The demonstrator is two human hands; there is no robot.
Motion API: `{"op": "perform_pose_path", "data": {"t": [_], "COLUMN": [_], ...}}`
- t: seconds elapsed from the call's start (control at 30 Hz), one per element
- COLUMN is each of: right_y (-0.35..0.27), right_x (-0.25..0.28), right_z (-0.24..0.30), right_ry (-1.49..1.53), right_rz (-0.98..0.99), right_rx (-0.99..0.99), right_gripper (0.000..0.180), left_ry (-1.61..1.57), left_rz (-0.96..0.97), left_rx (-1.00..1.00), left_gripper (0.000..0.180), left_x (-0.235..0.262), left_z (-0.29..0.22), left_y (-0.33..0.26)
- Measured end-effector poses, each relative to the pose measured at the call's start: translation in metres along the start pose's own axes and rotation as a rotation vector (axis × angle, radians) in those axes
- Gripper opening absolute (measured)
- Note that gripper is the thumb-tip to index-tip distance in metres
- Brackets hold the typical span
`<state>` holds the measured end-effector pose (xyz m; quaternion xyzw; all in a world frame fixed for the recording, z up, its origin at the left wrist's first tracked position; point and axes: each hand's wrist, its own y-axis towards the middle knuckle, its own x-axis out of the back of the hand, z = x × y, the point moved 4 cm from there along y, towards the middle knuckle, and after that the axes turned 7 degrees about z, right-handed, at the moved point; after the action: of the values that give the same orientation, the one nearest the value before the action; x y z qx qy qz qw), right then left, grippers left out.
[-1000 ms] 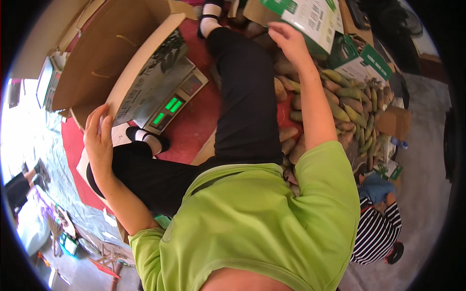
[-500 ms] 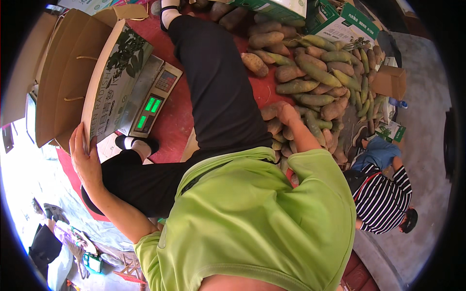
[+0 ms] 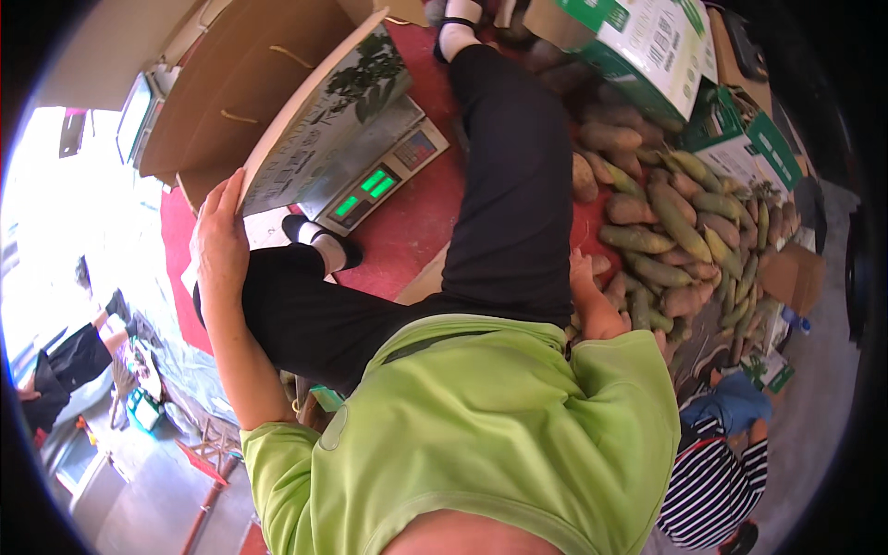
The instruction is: Weighing yams on a digital scale and placing them into a cardboard box.
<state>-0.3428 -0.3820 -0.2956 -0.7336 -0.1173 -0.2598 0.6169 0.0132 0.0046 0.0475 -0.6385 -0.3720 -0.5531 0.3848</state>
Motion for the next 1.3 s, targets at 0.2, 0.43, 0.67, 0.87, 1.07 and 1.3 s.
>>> {"op": "perform_pose_path", "data": {"t": [0.2,0.43,0.67,0.87,1.07,1.3], "right_y": [0.018,0.012,-0.001,0.004,-0.039,-0.131], "right_x": [-0.024,0.009,0.039,0.070,0.219,0.398], "right_z": [0.000,-0.016,-0.068,-0.103,-0.084,-0.018], "right_ry": [-0.109,0.057,0.686,1.334,1.193,1.185], "right_rz": [0.039,0.047,-0.374,-0.660,-0.937,-1.178], "right_rx": [-0.015,-0.170,-0.253,-0.066,0.103,0.562], "right_gripper": [0.033,0.052,0.069,0.070,0.066,0.068], "left_ry": [0.054,0.115,0.080,0.062,0.093,0.095], "left_rz": [-0.031,-0.070,-0.014,-0.012,-0.056,-0.088], "left_rx": [0.022,0.108,0.183,0.200,0.153,0.112], "left_gripper": [0.045,0.040,0.037,0.035,0.035,0.035], "left_x": [-0.001,-0.003,0.003,0.009,0.007,0.008], "left_z": [0.009,0.010,0.014,0.020,0.019,0.018], "left_y": [-0.003,-0.007,-0.014,-0.026,-0.030,-0.031]}}
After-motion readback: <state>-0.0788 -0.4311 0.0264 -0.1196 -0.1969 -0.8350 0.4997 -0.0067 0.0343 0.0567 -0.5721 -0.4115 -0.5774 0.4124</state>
